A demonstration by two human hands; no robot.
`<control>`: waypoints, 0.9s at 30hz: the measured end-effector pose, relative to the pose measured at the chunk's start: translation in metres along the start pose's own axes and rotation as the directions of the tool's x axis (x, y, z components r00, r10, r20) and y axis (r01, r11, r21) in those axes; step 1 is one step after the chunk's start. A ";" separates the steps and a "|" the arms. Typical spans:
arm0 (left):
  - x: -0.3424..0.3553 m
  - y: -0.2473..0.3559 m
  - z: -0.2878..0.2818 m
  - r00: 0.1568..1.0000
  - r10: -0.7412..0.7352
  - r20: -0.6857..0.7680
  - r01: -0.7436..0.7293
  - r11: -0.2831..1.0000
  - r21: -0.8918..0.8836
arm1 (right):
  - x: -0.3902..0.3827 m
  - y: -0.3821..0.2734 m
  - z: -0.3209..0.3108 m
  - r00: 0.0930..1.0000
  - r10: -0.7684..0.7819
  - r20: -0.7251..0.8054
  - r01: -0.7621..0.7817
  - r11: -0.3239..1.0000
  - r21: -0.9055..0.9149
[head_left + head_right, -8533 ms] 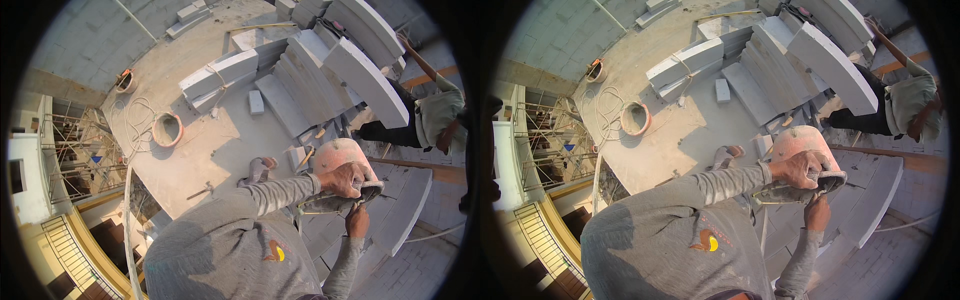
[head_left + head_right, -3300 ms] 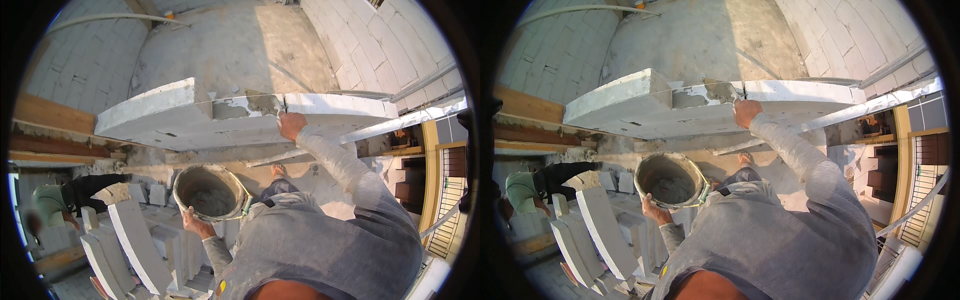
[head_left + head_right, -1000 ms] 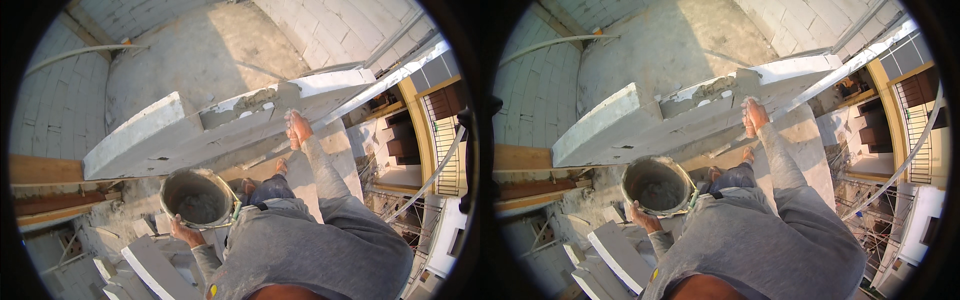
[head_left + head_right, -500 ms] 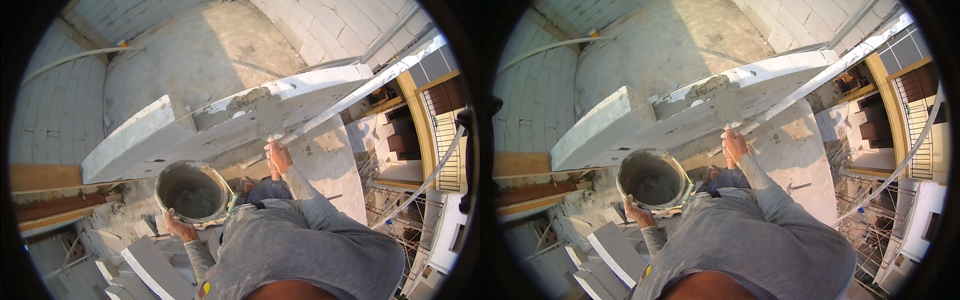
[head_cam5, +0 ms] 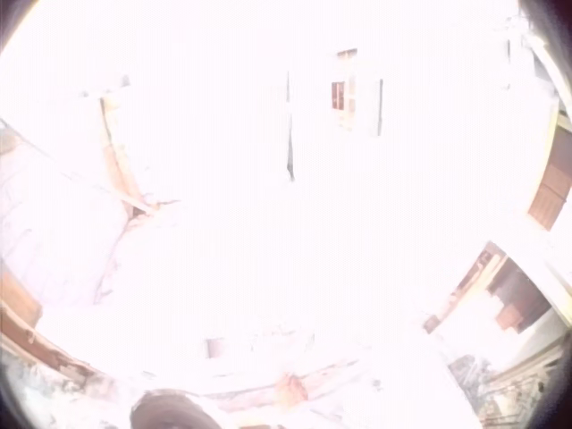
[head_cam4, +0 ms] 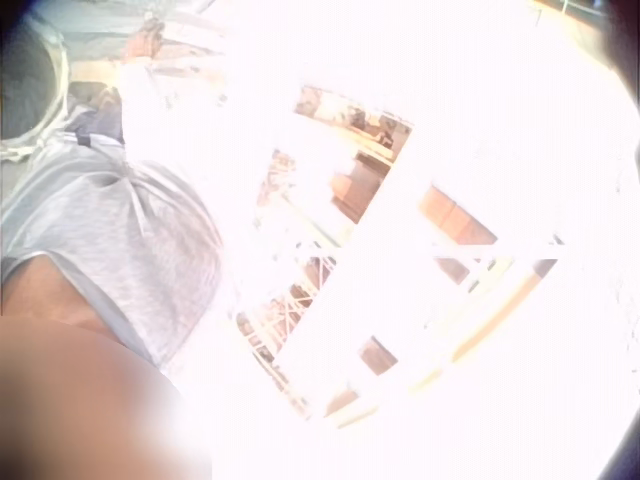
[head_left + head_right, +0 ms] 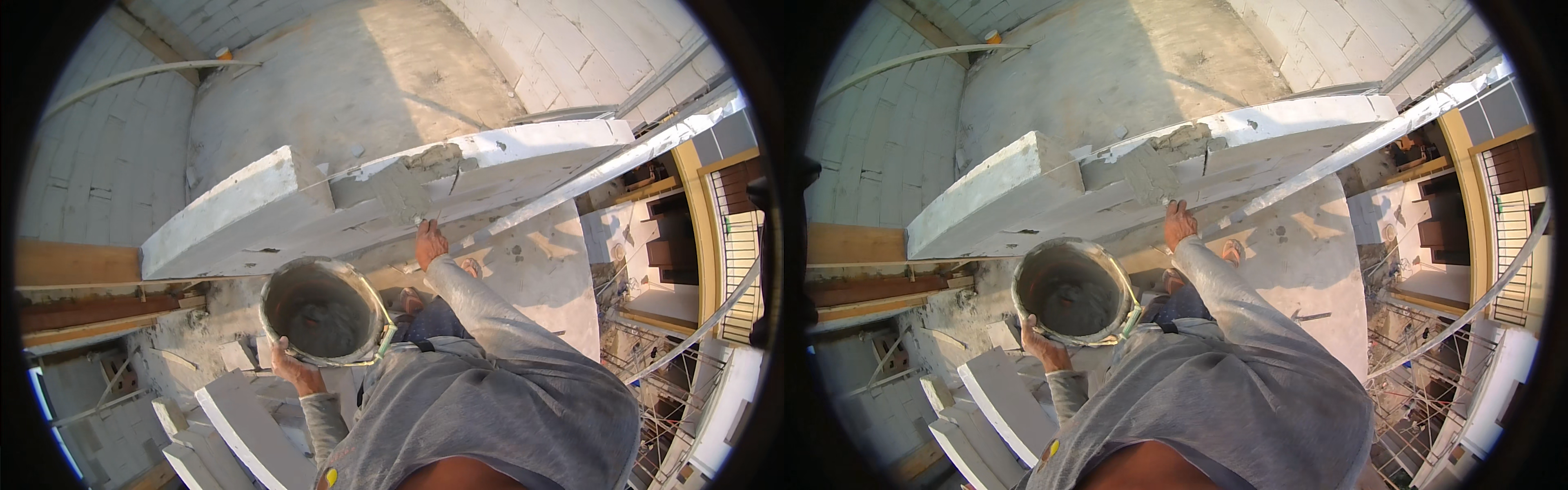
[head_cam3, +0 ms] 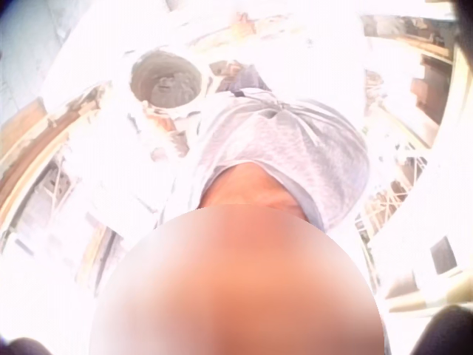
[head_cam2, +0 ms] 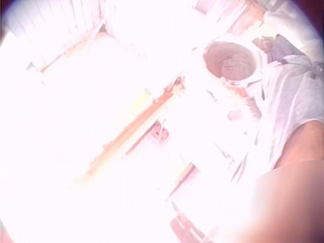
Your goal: The person applies mortar to the edges of white aerated concrete blocks using a trowel, then places and adjusts the blocks on a rooftop wall. The person uses a hammer to tap the blocks into position and a tape measure to check alignment.
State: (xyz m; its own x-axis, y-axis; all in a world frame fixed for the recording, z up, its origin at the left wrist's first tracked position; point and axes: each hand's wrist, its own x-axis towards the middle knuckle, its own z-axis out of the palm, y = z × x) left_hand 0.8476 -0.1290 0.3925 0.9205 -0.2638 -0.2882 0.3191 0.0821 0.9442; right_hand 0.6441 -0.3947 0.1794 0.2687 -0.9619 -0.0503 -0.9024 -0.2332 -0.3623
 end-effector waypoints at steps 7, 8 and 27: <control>-0.007 0.007 0.003 0.999 -0.003 -0.033 0.001 0.997 -0.074 | -0.087 0.019 -0.086 0.990 -0.141 -0.011 0.138 0.939 0.314; -0.006 0.006 0.002 0.999 0.034 0.014 -0.033 0.996 -0.078 | -0.080 0.021 -0.107 0.989 -0.142 -0.049 0.149 0.905 0.397; 0.019 -0.014 0.003 0.999 -0.013 0.045 0.016 0.997 -0.073 | 0.013 -0.041 -0.133 0.618 -0.320 0.718 -0.772 -0.079 0.630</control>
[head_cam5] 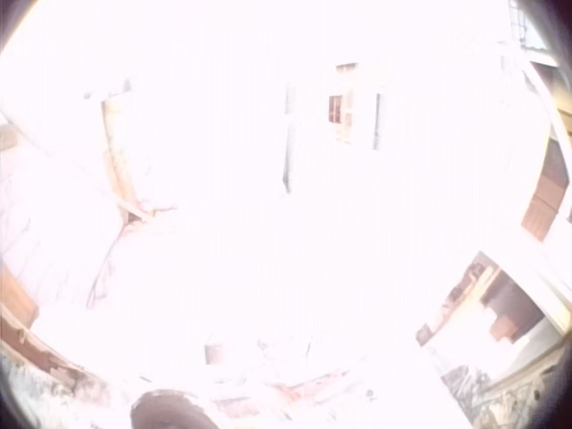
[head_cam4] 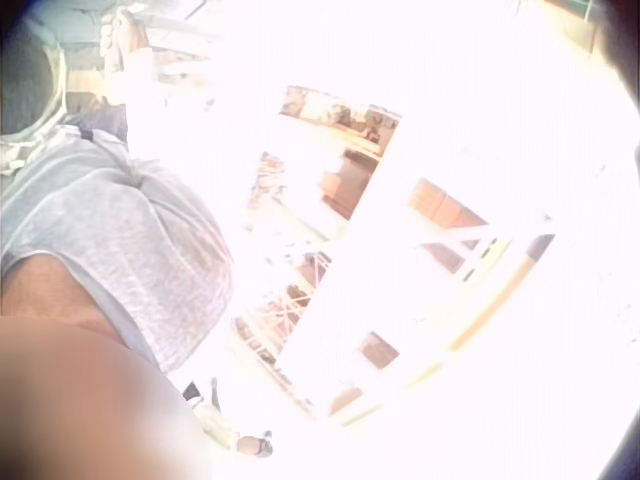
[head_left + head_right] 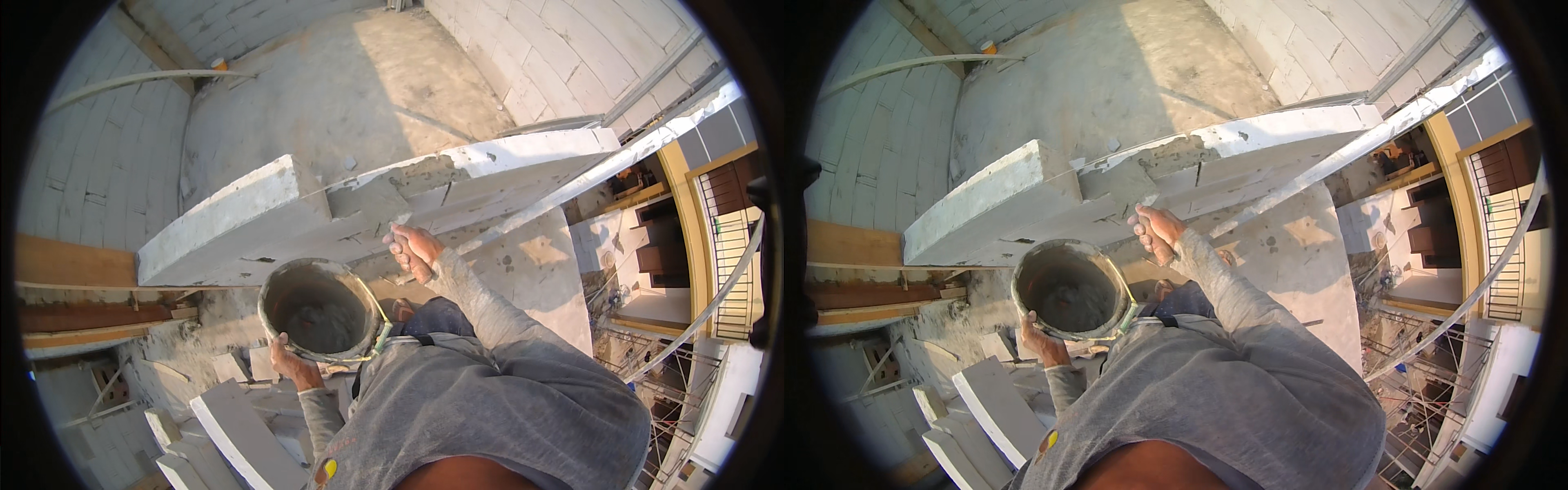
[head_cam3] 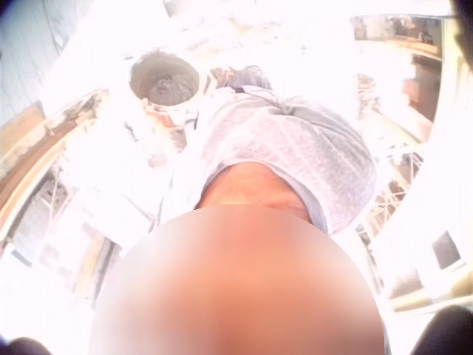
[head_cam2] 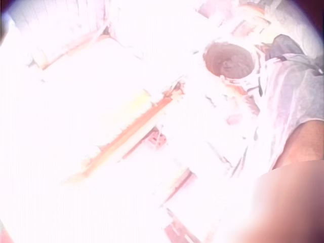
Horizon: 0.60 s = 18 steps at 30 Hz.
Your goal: The person applies mortar to the edges of white aerated concrete blocks using a trowel, then places and adjusts the blocks on a rooftop wall. The person uses a hammer to tap the blocks into position and a tape measure to check alignment.
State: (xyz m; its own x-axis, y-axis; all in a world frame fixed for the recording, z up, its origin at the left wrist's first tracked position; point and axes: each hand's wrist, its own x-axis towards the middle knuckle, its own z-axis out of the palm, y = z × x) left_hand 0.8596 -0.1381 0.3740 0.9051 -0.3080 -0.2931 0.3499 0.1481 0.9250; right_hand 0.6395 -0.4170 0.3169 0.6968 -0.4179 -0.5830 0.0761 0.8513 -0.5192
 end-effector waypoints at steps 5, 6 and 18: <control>-0.004 0.003 0.003 0.998 0.000 -0.068 0.002 1.000 0.026 | -0.048 -0.052 -0.044 0.953 -0.128 -0.275 0.057 0.966 -0.251; -0.005 0.004 0.004 0.998 0.004 -0.063 -0.002 0.999 0.040 | -0.055 -0.062 -0.054 0.942 -0.132 -0.310 0.056 0.968 -0.244; -0.012 0.007 0.010 0.997 0.073 0.031 -0.076 0.991 0.109 | -0.085 -0.099 -0.161 0.883 -0.265 -0.388 0.272 0.962 -0.038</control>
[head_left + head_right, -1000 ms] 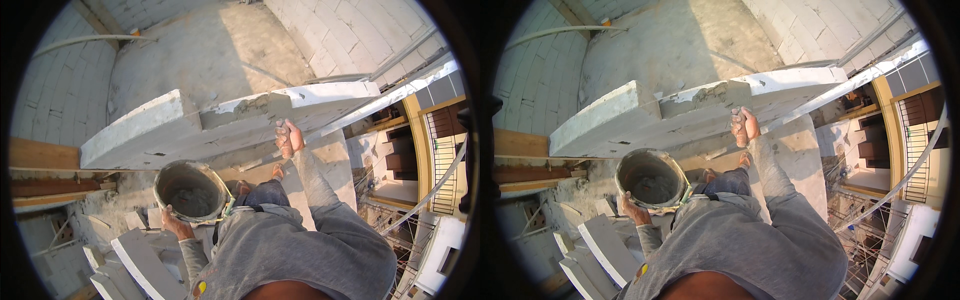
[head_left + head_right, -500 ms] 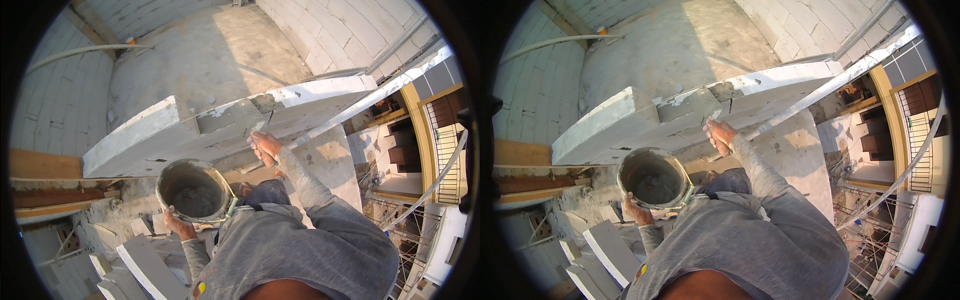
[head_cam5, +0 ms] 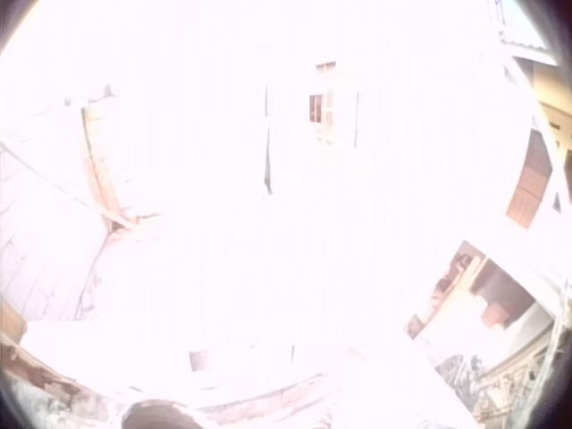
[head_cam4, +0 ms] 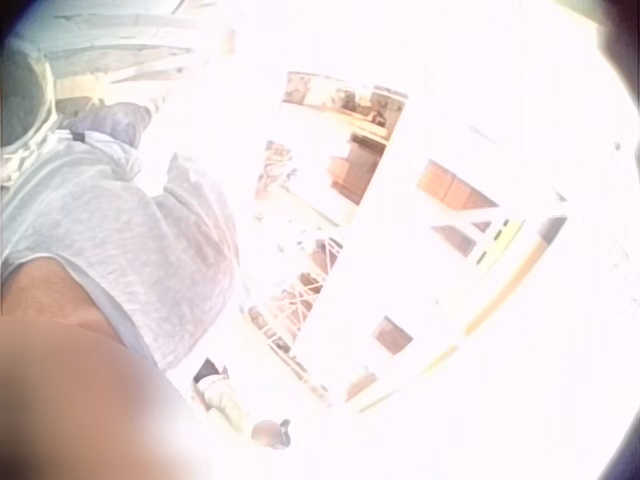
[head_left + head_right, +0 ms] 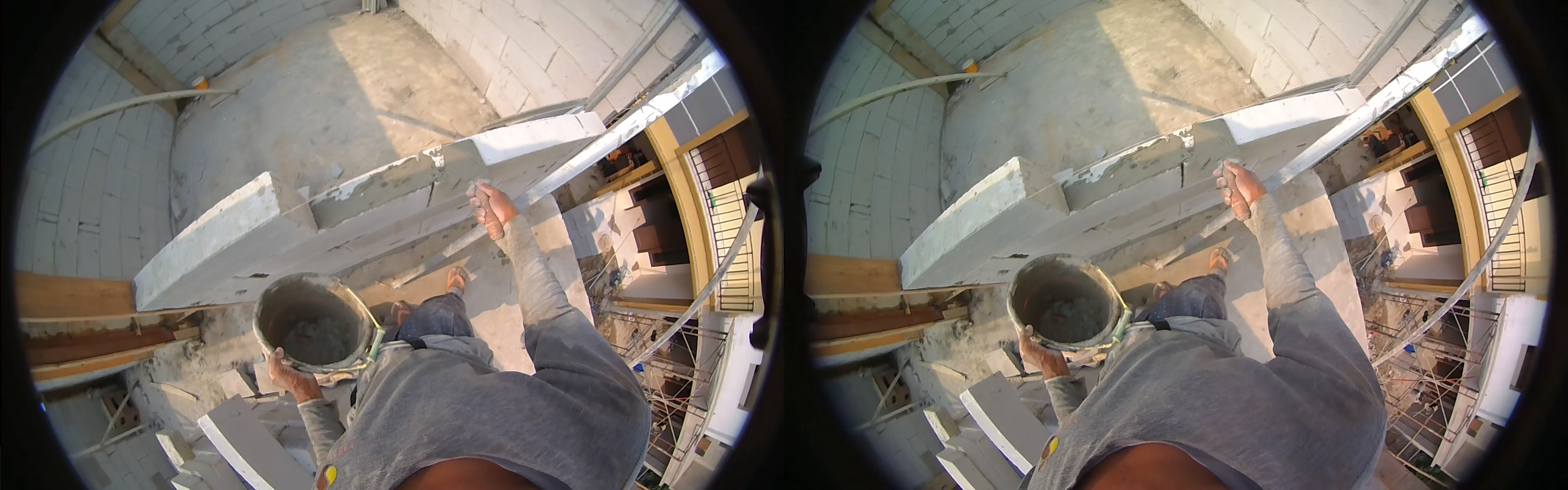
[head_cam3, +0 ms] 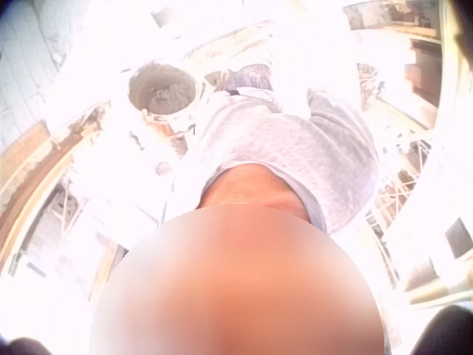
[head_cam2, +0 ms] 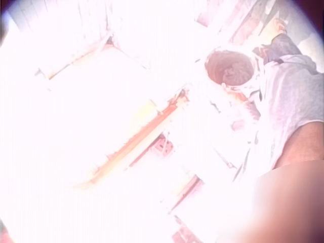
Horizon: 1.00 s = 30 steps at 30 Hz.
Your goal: The person applies mortar to the edges of white aerated concrete blocks using a trowel, then places and adjusts the blocks on a rooftop wall. The person uses a hammer to tap the blocks into position and a tape measure to check alignment.
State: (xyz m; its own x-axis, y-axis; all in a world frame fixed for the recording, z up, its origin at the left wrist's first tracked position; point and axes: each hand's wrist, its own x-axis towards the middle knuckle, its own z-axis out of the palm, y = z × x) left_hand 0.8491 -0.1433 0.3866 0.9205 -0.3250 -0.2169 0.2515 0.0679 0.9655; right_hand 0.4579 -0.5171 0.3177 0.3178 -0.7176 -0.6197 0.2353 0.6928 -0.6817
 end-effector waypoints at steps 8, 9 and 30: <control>-0.001 0.002 -0.007 0.999 -0.043 -0.024 0.037 0.978 -0.204 | -0.046 0.064 0.037 0.991 -0.031 -0.128 0.059 0.973 0.225; -0.001 0.003 -0.008 0.998 -0.031 -0.061 0.020 0.985 -0.173 | -0.054 0.070 0.046 0.996 0.012 -0.094 0.009 0.975 0.221; 0.001 0.010 -0.006 0.983 0.174 0.061 -0.179 0.979 0.092 | -0.106 0.115 0.225 0.731 0.288 0.618 0.680 -0.232 -0.696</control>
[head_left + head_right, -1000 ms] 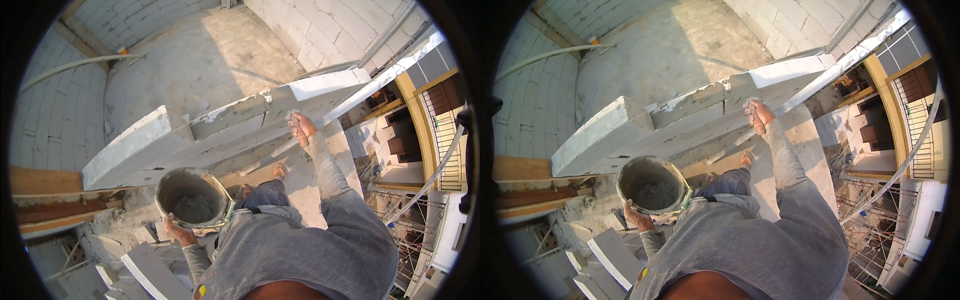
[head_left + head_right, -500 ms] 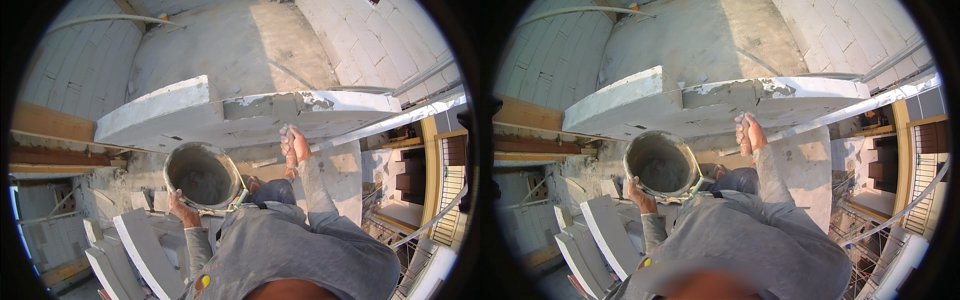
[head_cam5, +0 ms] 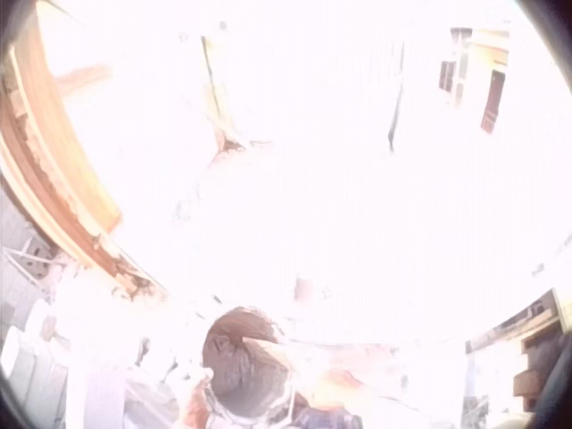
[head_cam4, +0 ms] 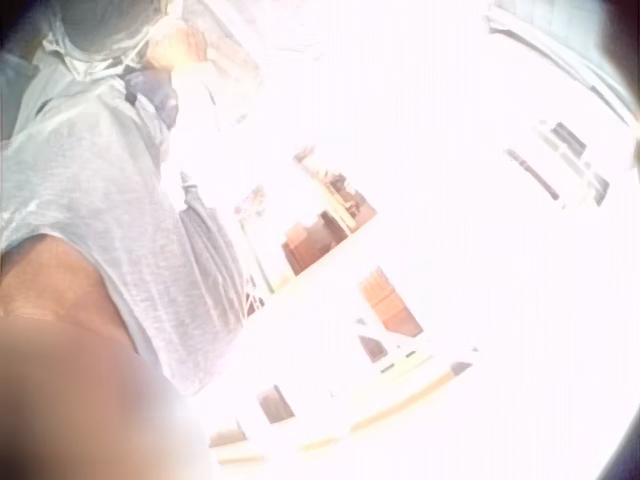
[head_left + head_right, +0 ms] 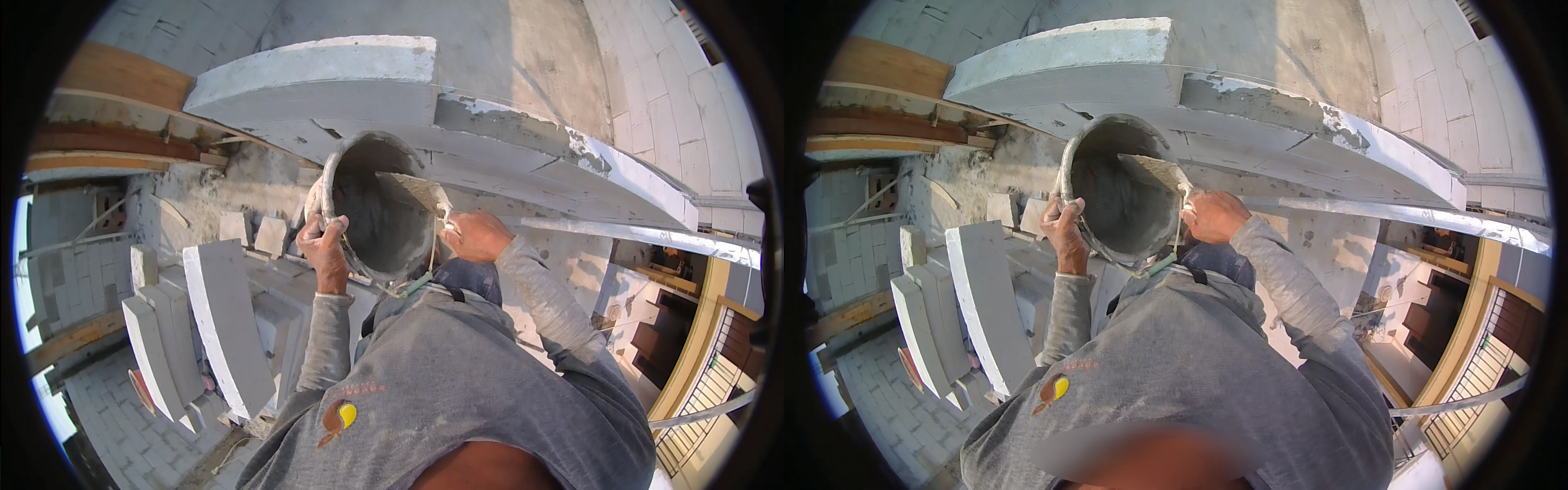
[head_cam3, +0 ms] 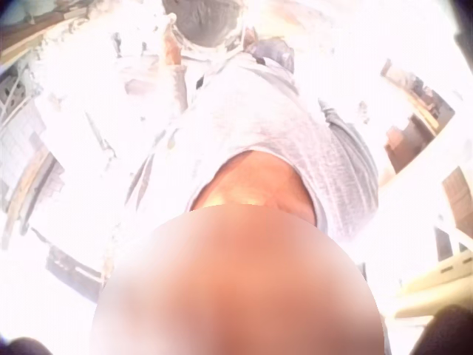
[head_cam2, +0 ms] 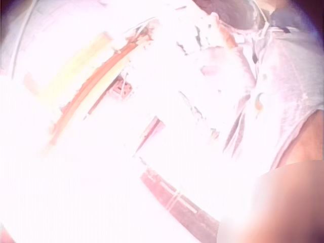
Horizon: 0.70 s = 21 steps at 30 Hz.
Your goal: The person applies mortar to the edges of white aerated concrete blocks using a trowel, then places and adjusts the blocks on a rooftop wall. The person uses a hammer to tap the blocks into position and a tape measure to check alignment.
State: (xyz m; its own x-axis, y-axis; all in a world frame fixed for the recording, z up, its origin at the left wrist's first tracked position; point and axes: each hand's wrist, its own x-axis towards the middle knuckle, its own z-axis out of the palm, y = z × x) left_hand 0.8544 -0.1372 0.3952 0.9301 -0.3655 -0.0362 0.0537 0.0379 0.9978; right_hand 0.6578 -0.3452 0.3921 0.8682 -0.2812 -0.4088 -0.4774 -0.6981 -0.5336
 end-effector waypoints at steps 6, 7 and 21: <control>-0.008 0.020 0.011 0.938 0.245 0.247 -0.280 0.953 0.117 | 0.052 -0.031 0.045 0.967 -0.143 0.212 0.197 0.945 -0.260; -0.007 0.022 0.012 0.941 0.237 0.240 -0.268 0.958 0.106 | 0.048 -0.035 0.051 0.944 -0.247 0.220 0.302 0.914 -0.269; -0.001 -0.002 -0.005 0.980 -0.149 -0.132 0.094 0.931 -0.352 | -0.026 -0.003 0.021 0.884 -0.366 0.292 -0.405 -0.286 0.868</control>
State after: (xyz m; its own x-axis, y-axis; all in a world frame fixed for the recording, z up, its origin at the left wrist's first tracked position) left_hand 0.8554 -0.1319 0.3930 0.9516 -0.2408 -0.1912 0.2652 0.3280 0.9067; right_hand 0.6337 -0.3219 0.3896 0.9025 0.1994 -0.3818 -0.3329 0.8855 -0.3243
